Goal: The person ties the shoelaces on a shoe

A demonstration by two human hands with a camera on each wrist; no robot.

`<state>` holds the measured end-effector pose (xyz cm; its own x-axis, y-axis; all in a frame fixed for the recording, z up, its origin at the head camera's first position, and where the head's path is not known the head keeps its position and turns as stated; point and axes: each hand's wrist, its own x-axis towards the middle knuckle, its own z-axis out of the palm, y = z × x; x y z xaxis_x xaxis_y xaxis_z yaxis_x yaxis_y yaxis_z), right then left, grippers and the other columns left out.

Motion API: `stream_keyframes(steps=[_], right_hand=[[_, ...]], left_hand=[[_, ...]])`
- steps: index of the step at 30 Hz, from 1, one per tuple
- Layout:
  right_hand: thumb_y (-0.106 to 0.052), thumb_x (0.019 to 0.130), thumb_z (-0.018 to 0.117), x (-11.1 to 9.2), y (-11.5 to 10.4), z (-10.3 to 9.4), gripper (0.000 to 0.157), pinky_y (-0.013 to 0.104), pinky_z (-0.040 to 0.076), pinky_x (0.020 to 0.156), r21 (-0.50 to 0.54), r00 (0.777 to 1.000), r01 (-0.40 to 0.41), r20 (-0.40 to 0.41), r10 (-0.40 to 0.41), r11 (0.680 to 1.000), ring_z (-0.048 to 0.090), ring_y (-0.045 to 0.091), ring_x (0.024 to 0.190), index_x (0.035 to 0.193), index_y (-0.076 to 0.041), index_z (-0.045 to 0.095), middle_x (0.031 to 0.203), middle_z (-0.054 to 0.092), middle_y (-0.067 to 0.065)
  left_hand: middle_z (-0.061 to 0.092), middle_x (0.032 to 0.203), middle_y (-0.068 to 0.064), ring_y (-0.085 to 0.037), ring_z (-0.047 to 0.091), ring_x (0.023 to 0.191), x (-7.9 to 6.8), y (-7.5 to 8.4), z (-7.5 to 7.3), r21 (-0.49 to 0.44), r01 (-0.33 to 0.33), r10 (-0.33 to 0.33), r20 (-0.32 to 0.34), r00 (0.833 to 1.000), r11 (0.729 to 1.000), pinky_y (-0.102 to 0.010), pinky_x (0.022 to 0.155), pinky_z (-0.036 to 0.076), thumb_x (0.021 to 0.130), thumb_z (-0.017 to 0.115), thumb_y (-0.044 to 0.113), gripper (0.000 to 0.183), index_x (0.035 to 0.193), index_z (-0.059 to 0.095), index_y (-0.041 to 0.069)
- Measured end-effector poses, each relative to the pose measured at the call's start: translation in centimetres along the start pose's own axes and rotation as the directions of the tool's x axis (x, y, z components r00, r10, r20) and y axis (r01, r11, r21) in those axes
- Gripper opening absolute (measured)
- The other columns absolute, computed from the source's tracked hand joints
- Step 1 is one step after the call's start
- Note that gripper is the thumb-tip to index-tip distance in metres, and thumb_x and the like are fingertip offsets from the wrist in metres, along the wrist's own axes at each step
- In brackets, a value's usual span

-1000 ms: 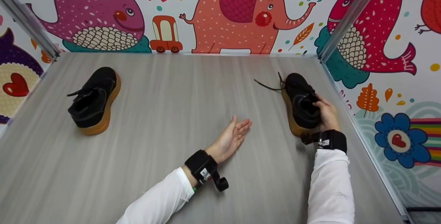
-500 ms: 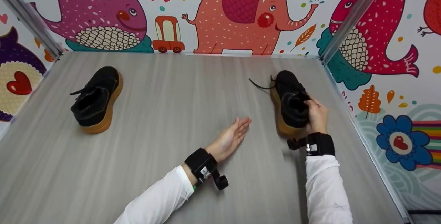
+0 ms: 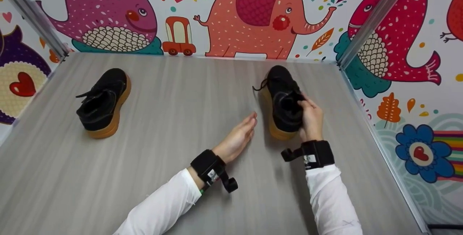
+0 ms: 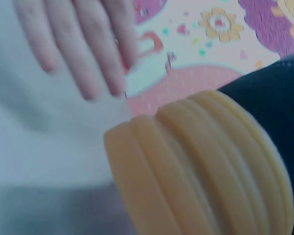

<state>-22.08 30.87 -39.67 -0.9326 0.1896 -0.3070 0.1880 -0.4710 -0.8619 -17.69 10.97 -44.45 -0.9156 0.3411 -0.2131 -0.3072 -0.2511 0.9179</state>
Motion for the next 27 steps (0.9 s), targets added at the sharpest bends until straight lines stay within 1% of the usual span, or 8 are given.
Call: stream_keyframes(steps=[3, 5, 9, 12, 14, 20, 24, 27], right_hand=[[-0.004, 0.088, 0.062, -0.7, 0.5, 1.6, 0.031, 0.016, 0.049, 0.079, -0.006, 1.0, 0.003, 0.012, -0.003, 1.0, 0.055, 0.005, 0.1, 0.118, -0.012, 0.064, 0.137, 0.042, 0.004], [-0.004, 0.089, 0.06, -1.0, 1.0, 2.7, 0.041, 0.016, 0.049, 0.08, -0.031, 1.0, 0.007, 0.023, -0.006, 0.999, 0.056, 0.005, 0.101, 0.129, -0.01, 0.057, 0.137, 0.042, 0.006], [-0.005, 0.092, 0.055, -1.8, 2.0, 5.0, 0.052, 0.016, 0.047, 0.087, -0.116, 0.998, 0.03, 0.055, -0.024, 0.993, 0.051, 0.011, 0.117, 0.141, -0.005, 0.041, 0.146, 0.039, 0.006], [-0.005, 0.094, 0.05, -2.4, 2.7, 6.7, 0.05, 0.016, 0.044, 0.093, -0.181, 0.995, 0.072, 0.078, -0.058, 0.981, 0.04, 0.014, 0.13, 0.142, -0.004, 0.039, 0.151, 0.034, 0.008], [-0.004, 0.095, 0.048, -2.8, 3.2, 7.7, 0.048, 0.016, 0.043, 0.094, -0.2, 0.992, 0.101, 0.094, -0.083, 0.975, 0.037, 0.015, 0.133, 0.142, -0.003, 0.039, 0.151, 0.033, 0.01], [0.001, 0.094, 0.04, -4.0, 4.6, 10.4, 0.047, 0.018, 0.047, 0.089, -0.139, 0.979, 0.14, 0.169, -0.115, 0.98, 0.042, 0.017, 0.129, 0.142, -0.002, 0.039, 0.149, 0.036, 0.012], [0.004, 0.093, 0.039, -4.6, 5.5, 12.1, 0.049, 0.019, 0.046, 0.092, -0.105, 0.967, 0.16, 0.216, -0.134, 0.982, 0.04, 0.016, 0.13, 0.141, -0.002, 0.04, 0.149, 0.037, 0.011], [0.004, 0.092, 0.042, -5.1, 6.3, 13.5, 0.049, 0.02, 0.043, 0.096, -0.11, 0.963, 0.173, 0.229, -0.144, 0.979, 0.039, 0.013, 0.131, 0.14, -0.002, 0.042, 0.148, 0.038, 0.01]], left_hand=[[0.016, 0.157, 0.003, -0.019, 0.015, 0.144, -0.1, 1.2, -0.2, 0.037, -0.018, 0.018, -0.003, 1.0, 0.999, -0.042, 0.116, 0.016, 0.101, 0.04, 0.038, 0.059, 0.152, 0.019, 0.017], [0.011, 0.158, 0.005, -0.018, 0.012, 0.145, -0.1, 2.0, -0.3, 0.048, -0.037, 0.037, -0.009, 0.999, 0.998, -0.041, 0.116, 0.016, 0.1, 0.042, 0.042, 0.063, 0.152, 0.017, 0.018], [0.001, 0.159, 0.006, -0.016, 0.005, 0.145, -0.6, 3.5, -0.9, 0.046, -0.082, 0.083, -0.017, 0.996, 0.996, -0.039, 0.117, 0.012, 0.097, 0.046, 0.045, 0.072, 0.153, 0.01, 0.017], [-0.003, 0.158, 0.006, -0.012, 0.0, 0.144, -1.3, 4.3, -1.3, 0.071, -0.109, 0.111, -0.032, 0.993, 0.992, -0.037, 0.117, 0.007, 0.095, 0.05, 0.046, 0.077, 0.153, 0.007, 0.018], [-0.005, 0.158, 0.006, -0.009, -0.003, 0.144, -1.9, 4.9, -1.7, 0.095, -0.124, 0.128, -0.045, 0.991, 0.988, -0.037, 0.117, 0.003, 0.095, 0.051, 0.045, 0.079, 0.153, 0.004, 0.019], [-0.006, 0.158, 0.004, -0.01, -0.004, 0.144, -3.8, 6.3, -3.2, 0.095, -0.145, 0.155, -0.109, 0.982, 0.985, -0.036, 0.117, 0.001, 0.096, 0.052, 0.033, 0.078, 0.152, 0.001, 0.017], [-0.008, 0.158, 0.002, -0.011, -0.005, 0.144, -5.0, 7.0, -4.3, 0.121, -0.161, 0.177, -0.138, 0.975, 0.98, -0.037, 0.117, 0.001, 0.097, 0.05, 0.031, 0.077, 0.152, -0.002, 0.015], [-0.009, 0.158, 0.002, -0.011, -0.005, 0.144, -5.9, 7.4, -5.2, 0.147, -0.173, 0.197, -0.163, 0.967, 0.974, -0.037, 0.117, 0.002, 0.097, 0.049, 0.031, 0.078, 0.152, -0.003, 0.015]])
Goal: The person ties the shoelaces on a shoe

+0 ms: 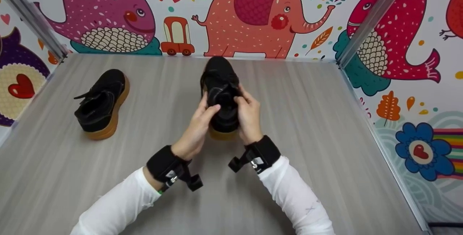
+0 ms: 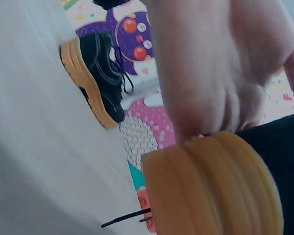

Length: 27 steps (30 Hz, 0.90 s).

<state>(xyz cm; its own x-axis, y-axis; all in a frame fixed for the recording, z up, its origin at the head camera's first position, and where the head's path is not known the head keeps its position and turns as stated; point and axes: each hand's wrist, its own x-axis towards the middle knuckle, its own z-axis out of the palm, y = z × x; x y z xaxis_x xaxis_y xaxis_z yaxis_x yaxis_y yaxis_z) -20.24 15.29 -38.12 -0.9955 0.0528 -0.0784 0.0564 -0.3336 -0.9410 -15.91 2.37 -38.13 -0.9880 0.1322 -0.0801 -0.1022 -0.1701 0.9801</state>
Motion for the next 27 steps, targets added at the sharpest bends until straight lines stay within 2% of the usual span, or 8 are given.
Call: stream_keyframes(steps=[5, 11, 19, 27], right_hand=[[0.003, 0.09, 0.047, -0.9, 1.4, 2.4, 0.048, 0.022, 0.038, 0.102, -0.031, 1.0, 0.026, 0.013, -0.026, 0.999, 0.039, 0.013, 0.132, 0.138, -0.002, 0.046, 0.146, 0.042, 0.008], [0.002, 0.091, 0.047, -2.2, 3.6, 4.0, 0.047, 0.027, 0.03, 0.109, -0.084, 0.998, 0.058, 0.044, -0.054, 0.995, 0.037, 0.016, 0.135, 0.137, -0.003, 0.047, 0.145, 0.043, 0.008], [0.0, 0.091, 0.048, -3.1, 6.1, 3.6, 0.048, 0.033, 0.03, 0.111, -0.163, 0.999, 0.022, 0.037, -0.017, 0.986, 0.035, 0.02, 0.136, 0.138, -0.005, 0.045, 0.146, 0.041, 0.008], [0.0, 0.092, 0.047, -3.7, 7.8, 2.4, 0.049, 0.036, 0.026, 0.112, -0.217, 0.999, 0.034, 0.036, -0.026, 0.975, 0.031, 0.024, 0.138, 0.14, -0.002, 0.041, 0.147, 0.038, 0.011]], left_hand=[[-0.005, 0.159, 0.001, -0.01, -0.003, 0.144, -1.5, 0.2, -2.0, 0.03, -0.03, 0.032, -0.065, 0.997, 0.999, -0.036, 0.117, 0.003, 0.096, 0.048, 0.029, 0.077, 0.152, -0.002, 0.013], [-0.006, 0.159, 0.0, -0.011, -0.003, 0.144, -3.1, -0.8, -3.6, 0.084, -0.054, 0.065, -0.127, 0.99, 0.995, -0.037, 0.117, 0.003, 0.096, 0.046, 0.024, 0.075, 0.152, -0.003, 0.012], [-0.002, 0.159, -0.002, -0.015, 0.0, 0.145, -3.7, -3.0, -4.3, 0.135, -0.004, 0.026, -0.159, 0.987, 0.991, -0.038, 0.117, 0.005, 0.096, 0.044, 0.022, 0.072, 0.152, 0.0, 0.011], [0.004, 0.158, -0.012, -0.024, 0.004, 0.145, -3.4, -5.4, -4.7, 0.141, 0.004, 0.014, -0.13, 0.991, 0.99, -0.044, 0.117, 0.006, 0.095, 0.04, 0.019, 0.068, 0.151, 0.005, 0.005]])
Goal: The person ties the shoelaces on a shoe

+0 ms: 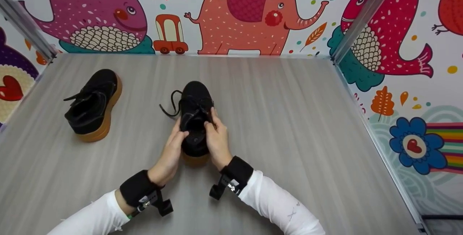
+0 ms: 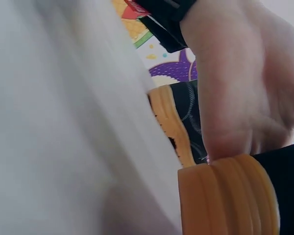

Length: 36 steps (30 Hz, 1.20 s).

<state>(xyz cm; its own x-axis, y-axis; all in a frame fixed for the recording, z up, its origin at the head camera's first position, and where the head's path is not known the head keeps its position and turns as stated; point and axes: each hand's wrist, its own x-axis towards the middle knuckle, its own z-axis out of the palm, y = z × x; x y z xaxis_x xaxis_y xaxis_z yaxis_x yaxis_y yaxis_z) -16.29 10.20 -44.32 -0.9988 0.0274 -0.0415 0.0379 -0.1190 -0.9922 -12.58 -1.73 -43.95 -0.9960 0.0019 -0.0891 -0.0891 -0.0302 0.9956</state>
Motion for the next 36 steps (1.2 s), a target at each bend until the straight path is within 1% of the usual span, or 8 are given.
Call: stream_keyframes(steps=[10, 19, 24, 28, 30, 32, 33, 36], right_hand=[[-0.006, 0.095, 0.045, -0.7, 1.4, -0.6, 0.051, 0.038, 0.02, 0.115, -0.072, 0.997, -0.049, 0.048, 0.052, 0.996, 0.025, 0.024, 0.141, 0.145, -0.007, 0.035, 0.151, 0.032, 0.011], [-0.008, 0.096, 0.043, -1.2, 2.0, -0.7, 0.055, 0.042, 0.016, 0.116, -0.164, 0.996, -0.025, 0.085, 0.039, 0.986, 0.018, 0.026, 0.143, 0.148, -0.009, 0.028, 0.154, 0.024, 0.013], [-0.009, 0.095, 0.045, -1.1, 2.2, -0.9, 0.058, 0.043, 0.015, 0.116, -0.185, 0.993, -0.034, 0.102, 0.054, 0.982, 0.017, 0.027, 0.143, 0.149, -0.009, 0.026, 0.155, 0.021, 0.013], [-0.011, 0.095, 0.047, -0.7, 1.8, -1.4, 0.059, 0.044, 0.018, 0.115, -0.188, 0.985, -0.062, 0.149, 0.091, 0.98, 0.018, 0.028, 0.142, 0.15, -0.01, 0.025, 0.155, 0.02, 0.014], [-0.012, 0.094, 0.05, -0.3, 1.4, -1.7, 0.058, 0.046, 0.021, 0.113, -0.228, 0.982, -0.034, 0.172, 0.074, 0.973, 0.02, 0.029, 0.141, 0.148, -0.01, 0.029, 0.154, 0.022, 0.016], [-0.013, 0.093, 0.053, 0.3, 1.0, -2.1, 0.054, 0.049, 0.023, 0.112, -0.309, 0.979, 0.062, 0.203, 0.002, 0.949, 0.022, 0.033, 0.14, 0.144, -0.008, 0.037, 0.152, 0.024, 0.019], [-0.013, 0.093, 0.055, 0.6, 0.8, -2.3, 0.052, 0.05, 0.024, 0.111, -0.359, 0.974, 0.129, 0.22, -0.051, 0.924, 0.024, 0.034, 0.139, 0.142, -0.008, 0.041, 0.151, 0.026, 0.02], [-0.012, 0.09, 0.061, 1.8, 0.2, -2.6, 0.043, 0.052, 0.029, 0.108, -0.491, 0.931, 0.341, 0.298, -0.213, 0.802, 0.034, 0.034, 0.134, 0.131, -0.005, 0.053, 0.143, 0.038, 0.02]], left_hand=[[0.003, 0.158, -0.013, -0.025, 0.004, 0.145, -0.4, -1.6, -0.1, -0.047, 0.024, -0.022, 0.034, 0.999, 0.999, -0.046, 0.116, 0.007, 0.095, 0.037, 0.015, 0.067, 0.151, 0.002, 0.003], [0.002, 0.158, -0.007, -0.021, 0.003, 0.145, -0.6, -2.2, -0.3, -0.076, 0.019, -0.015, 0.057, 0.998, 0.997, -0.045, 0.116, 0.007, 0.096, 0.033, 0.014, 0.065, 0.152, 0.001, 0.009], [0.008, 0.158, -0.007, -0.02, 0.009, 0.144, -0.5, -2.6, -0.4, -0.095, 0.004, 0.001, 0.052, 0.999, 0.996, -0.044, 0.116, 0.01, 0.095, 0.034, 0.011, 0.064, 0.152, 0.005, 0.011], [0.011, 0.158, -0.01, -0.023, 0.012, 0.143, -0.6, -2.7, -0.7, -0.085, 0.02, -0.016, 0.05, 0.999, 0.996, -0.044, 0.116, 0.012, 0.094, 0.037, 0.012, 0.065, 0.152, 0.007, 0.009], [0.011, 0.157, -0.012, -0.024, 0.012, 0.144, -0.5, -2.8, -0.8, -0.068, 0.033, -0.029, 0.049, 0.998, 0.997, -0.045, 0.116, 0.012, 0.094, 0.039, 0.013, 0.065, 0.152, 0.008, 0.006], [0.012, 0.157, -0.013, -0.025, 0.012, 0.144, -0.3, -2.7, -0.9, -0.059, 0.036, -0.033, 0.05, 0.998, 0.998, -0.045, 0.116, 0.012, 0.095, 0.041, 0.014, 0.066, 0.151, 0.008, 0.005], [0.012, 0.157, -0.013, -0.026, 0.012, 0.144, -0.2, -2.7, -1.0, -0.054, 0.037, -0.034, 0.049, 0.998, 0.998, -0.045, 0.116, 0.012, 0.095, 0.042, 0.015, 0.066, 0.151, 0.008, 0.004], [0.011, 0.157, -0.013, -0.026, 0.011, 0.144, 0.1, -2.6, -1.0, -0.044, 0.04, -0.039, 0.037, 0.999, 0.998, -0.045, 0.116, 0.012, 0.097, 0.043, 0.018, 0.067, 0.151, 0.007, 0.004]])
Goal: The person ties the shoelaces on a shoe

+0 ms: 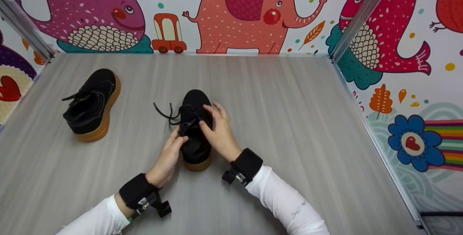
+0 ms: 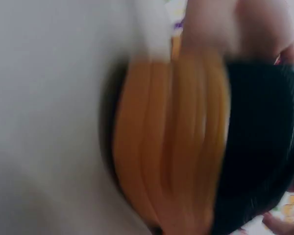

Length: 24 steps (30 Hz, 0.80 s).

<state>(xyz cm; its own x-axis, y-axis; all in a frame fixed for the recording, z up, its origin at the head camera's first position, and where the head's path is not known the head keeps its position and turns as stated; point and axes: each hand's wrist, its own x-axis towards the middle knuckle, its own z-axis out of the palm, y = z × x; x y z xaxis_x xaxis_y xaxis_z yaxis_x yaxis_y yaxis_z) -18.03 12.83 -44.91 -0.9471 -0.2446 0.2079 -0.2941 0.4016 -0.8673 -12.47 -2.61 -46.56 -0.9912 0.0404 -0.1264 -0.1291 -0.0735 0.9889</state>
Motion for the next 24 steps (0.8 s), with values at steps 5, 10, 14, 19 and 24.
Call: stream_keyframes(steps=[5, 10, 14, 19, 24], right_hand=[[-0.016, 0.086, 0.069, 1.8, -0.3, -0.6, 0.027, 0.044, 0.042, 0.099, -0.178, 0.984, 0.176, 0.047, -0.17, 0.968, 0.054, 0.026, 0.12, 0.112, -0.007, 0.068, 0.123, 0.062, 0.01], [-0.016, 0.084, 0.073, 2.9, -0.9, -0.5, 0.018, 0.037, 0.049, 0.092, -0.271, 0.968, 0.252, 0.076, -0.24, 0.929, 0.063, 0.023, 0.106, 0.098, -0.005, 0.072, 0.109, 0.068, 0.009], [-0.016, 0.085, 0.071, 3.8, -1.4, -0.4, 0.014, 0.034, 0.053, 0.079, -0.247, 0.977, 0.215, 0.066, -0.205, 0.945, 0.067, 0.02, 0.09, 0.091, -0.003, 0.071, 0.095, 0.071, 0.008], [-0.016, 0.091, 0.063, 5.2, -2.0, -1.2, 0.018, 0.026, 0.051, 0.073, 0.088, 0.994, -0.035, 0.104, 0.026, 0.996, 0.065, 0.017, 0.08, 0.094, 0.002, 0.066, 0.086, 0.07, 0.006], [-0.013, 0.095, 0.058, 6.5, -2.3, -2.5, 0.015, 0.031, 0.052, 0.081, 0.476, 0.972, -0.234, 0.133, 0.193, 0.848, 0.066, 0.018, 0.082, 0.095, 0.002, 0.06, 0.081, 0.067, 0.005]], left_hand=[[0.006, 0.158, -0.012, -0.024, 0.006, 0.145, 0.4, 0.3, 0.1, 0.027, -0.002, 0.003, -0.033, 0.999, 1.0, -0.044, 0.117, 0.008, 0.097, 0.045, 0.02, 0.069, 0.151, 0.005, 0.003], [0.005, 0.158, -0.011, -0.022, 0.005, 0.145, 0.8, 1.6, 0.1, 0.068, -0.07, 0.074, -0.046, 0.996, 0.995, -0.043, 0.117, 0.009, 0.097, 0.045, 0.017, 0.068, 0.151, 0.006, 0.004], [0.007, 0.158, -0.009, -0.022, 0.007, 0.145, 1.5, 3.1, -0.1, 0.099, -0.096, 0.099, -0.03, 0.995, 0.991, -0.043, 0.117, 0.011, 0.096, 0.045, 0.015, 0.066, 0.152, 0.01, 0.007], [0.017, 0.157, -0.008, -0.022, 0.015, 0.143, 2.8, 5.1, -0.6, 0.125, -0.093, 0.094, -0.005, 0.996, 0.988, -0.042, 0.115, 0.019, 0.095, 0.044, 0.012, 0.06, 0.15, 0.021, 0.01], [0.043, 0.143, -0.012, -0.025, 0.04, 0.132, 4.2, 5.8, -1.1, 0.178, -0.132, 0.144, -0.058, 0.988, 0.975, -0.039, 0.108, 0.033, 0.094, 0.045, 0.008, 0.046, 0.14, 0.043, 0.005]])
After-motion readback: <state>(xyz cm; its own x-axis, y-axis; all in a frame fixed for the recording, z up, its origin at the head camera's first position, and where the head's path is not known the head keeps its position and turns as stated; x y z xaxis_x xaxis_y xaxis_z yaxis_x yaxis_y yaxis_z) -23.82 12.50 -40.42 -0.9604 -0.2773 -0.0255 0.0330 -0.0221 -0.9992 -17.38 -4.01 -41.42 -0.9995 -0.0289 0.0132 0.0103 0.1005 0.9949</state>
